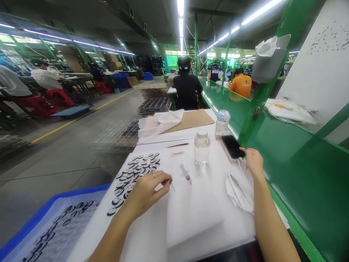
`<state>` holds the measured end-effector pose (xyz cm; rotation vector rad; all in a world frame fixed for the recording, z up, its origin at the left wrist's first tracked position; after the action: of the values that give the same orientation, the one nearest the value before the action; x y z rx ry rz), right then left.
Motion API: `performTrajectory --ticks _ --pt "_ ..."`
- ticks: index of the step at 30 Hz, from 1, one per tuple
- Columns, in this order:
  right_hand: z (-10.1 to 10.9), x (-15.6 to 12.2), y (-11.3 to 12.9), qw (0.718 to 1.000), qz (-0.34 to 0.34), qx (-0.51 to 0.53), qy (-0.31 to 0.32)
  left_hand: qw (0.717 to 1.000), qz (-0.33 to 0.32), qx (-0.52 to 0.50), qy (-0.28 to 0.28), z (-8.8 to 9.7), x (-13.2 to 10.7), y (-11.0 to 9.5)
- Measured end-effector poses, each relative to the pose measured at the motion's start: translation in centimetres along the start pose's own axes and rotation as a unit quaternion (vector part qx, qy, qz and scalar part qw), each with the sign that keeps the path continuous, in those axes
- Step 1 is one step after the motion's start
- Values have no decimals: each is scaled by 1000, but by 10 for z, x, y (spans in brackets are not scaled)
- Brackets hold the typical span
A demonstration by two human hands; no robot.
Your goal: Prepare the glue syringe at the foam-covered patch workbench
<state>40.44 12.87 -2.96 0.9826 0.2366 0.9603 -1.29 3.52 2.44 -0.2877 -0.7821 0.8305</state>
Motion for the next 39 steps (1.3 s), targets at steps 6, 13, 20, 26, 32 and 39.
performTrajectory --ticks 6,13,20,26,32,39 --pt "7 -3 0 999 8 19 -32 1000 -13 -2 0 3 1 -4" --pt "11 -27 34 986 94 130 -52 1000 -17 -9 5 4 2 -5" --pt "-23 -110 104 911 351 90 194 1000 4 11 18 0 3 -6" --pt "-36 -139 118 858 412 -26 305 999 22 23 31 -5 5 -3" --pt "15 -85 79 902 317 -183 230 999 24 21 35 -5 6 -4" --pt "16 -91 42 866 290 -312 261 1000 12 6 21 -2 3 -6"
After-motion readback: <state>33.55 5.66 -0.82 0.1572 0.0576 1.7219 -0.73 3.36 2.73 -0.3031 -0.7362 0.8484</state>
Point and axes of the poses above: each hand's wrist, its own x-axis towards the middle knuckle, its own z-axis out of the back of the hand, y = z × x, the point moved 5 cm from there along x, towards the middle knuckle, and after that the axes turned 11 degrees about -x, right-handed, at the moved point
